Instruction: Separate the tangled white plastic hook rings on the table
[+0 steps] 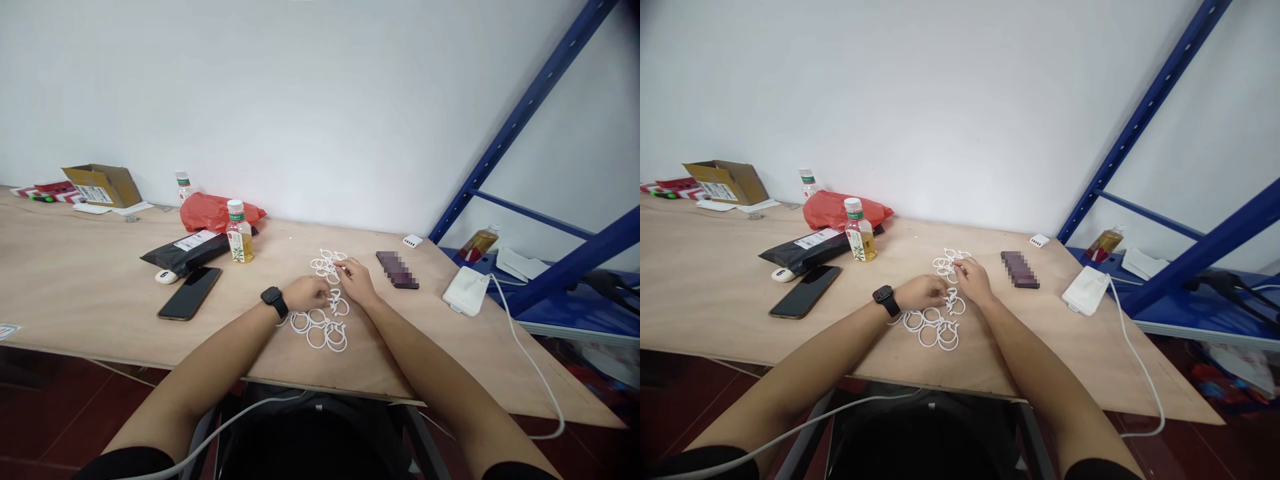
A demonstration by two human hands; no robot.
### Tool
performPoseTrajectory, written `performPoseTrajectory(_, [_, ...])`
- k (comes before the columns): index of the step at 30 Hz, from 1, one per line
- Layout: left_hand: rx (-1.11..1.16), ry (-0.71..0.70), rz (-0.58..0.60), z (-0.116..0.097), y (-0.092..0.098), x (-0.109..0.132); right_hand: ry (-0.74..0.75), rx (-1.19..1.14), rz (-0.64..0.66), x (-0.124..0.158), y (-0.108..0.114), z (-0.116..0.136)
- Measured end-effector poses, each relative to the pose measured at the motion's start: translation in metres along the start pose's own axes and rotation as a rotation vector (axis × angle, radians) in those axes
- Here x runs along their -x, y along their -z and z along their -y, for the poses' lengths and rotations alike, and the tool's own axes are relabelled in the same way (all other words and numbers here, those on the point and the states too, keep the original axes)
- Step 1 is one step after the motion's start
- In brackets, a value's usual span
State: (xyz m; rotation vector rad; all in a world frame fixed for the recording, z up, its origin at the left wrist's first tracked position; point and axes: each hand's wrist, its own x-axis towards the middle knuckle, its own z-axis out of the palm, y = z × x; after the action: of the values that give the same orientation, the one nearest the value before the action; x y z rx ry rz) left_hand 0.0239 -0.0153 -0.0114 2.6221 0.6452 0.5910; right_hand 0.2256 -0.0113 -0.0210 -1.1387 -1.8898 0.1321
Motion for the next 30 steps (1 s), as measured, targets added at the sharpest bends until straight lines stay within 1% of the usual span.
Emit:
performPoseTrajectory(5, [0.099, 0.093, -0.163, 0.008, 0.007, 0.003, 0.026, -0.060, 0.025, 0.001, -0.001, 0.004])
performPoseTrajectory(8, [0.151, 0.115, -0.274, 0.006, 0.009, 0.003, 0.072, -0.090, 0.061, 0.002, -0.001, 0.007])
performPoseTrajectory(10, [0.153, 0.136, -0.337, 0.003, 0.010, 0.002, 0.099, -0.105, 0.060, 0.003, -0.001, 0.010])
performPoseTrajectory(12, [0.125, 0.174, -0.357, 0.001, 0.010, 0.002, 0.112, -0.109, 0.034, 0.004, -0.001, 0.013])
performPoseTrajectory(15, [0.075, 0.232, -0.318, 0.001, 0.010, 0.002, 0.141, -0.101, 0.016, 0.004, -0.002, 0.018])
performPoseTrajectory(17, [0.071, 0.238, -0.303, 0.002, 0.009, 0.003, 0.169, -0.094, 0.024, 0.003, -0.003, 0.020])
performPoseTrajectory(18, [0.078, 0.229, -0.315, 0.002, 0.008, 0.003, 0.180, -0.092, 0.031, 0.003, -0.003, 0.020])
performPoseTrajectory(20, [0.101, 0.209, -0.374, 0.002, 0.008, 0.003, 0.181, -0.100, 0.044, 0.003, -0.003, 0.021])
performPoseTrajectory(22, [0.120, 0.196, -0.451, 0.001, 0.008, 0.002, 0.126, -0.140, 0.056, 0.003, -0.003, 0.021])
performPoseTrajectory(24, [0.148, 0.189, -0.493, -0.001, 0.008, 0.001, 0.007, -0.238, 0.067, 0.003, -0.005, 0.020])
performPoseTrajectory(27, [0.268, 0.197, -0.487, -0.003, 0.009, 0.000, -0.196, -0.458, 0.113, 0.003, -0.009, 0.021])
performPoseTrajectory(28, [0.329, 0.201, -0.480, -0.003, 0.009, -0.001, -0.241, -0.521, 0.130, 0.003, -0.010, 0.021])
performPoseTrajectory(30, [0.437, 0.198, -0.476, -0.002, 0.009, -0.002, -0.286, -0.596, 0.150, 0.002, -0.011, 0.021])
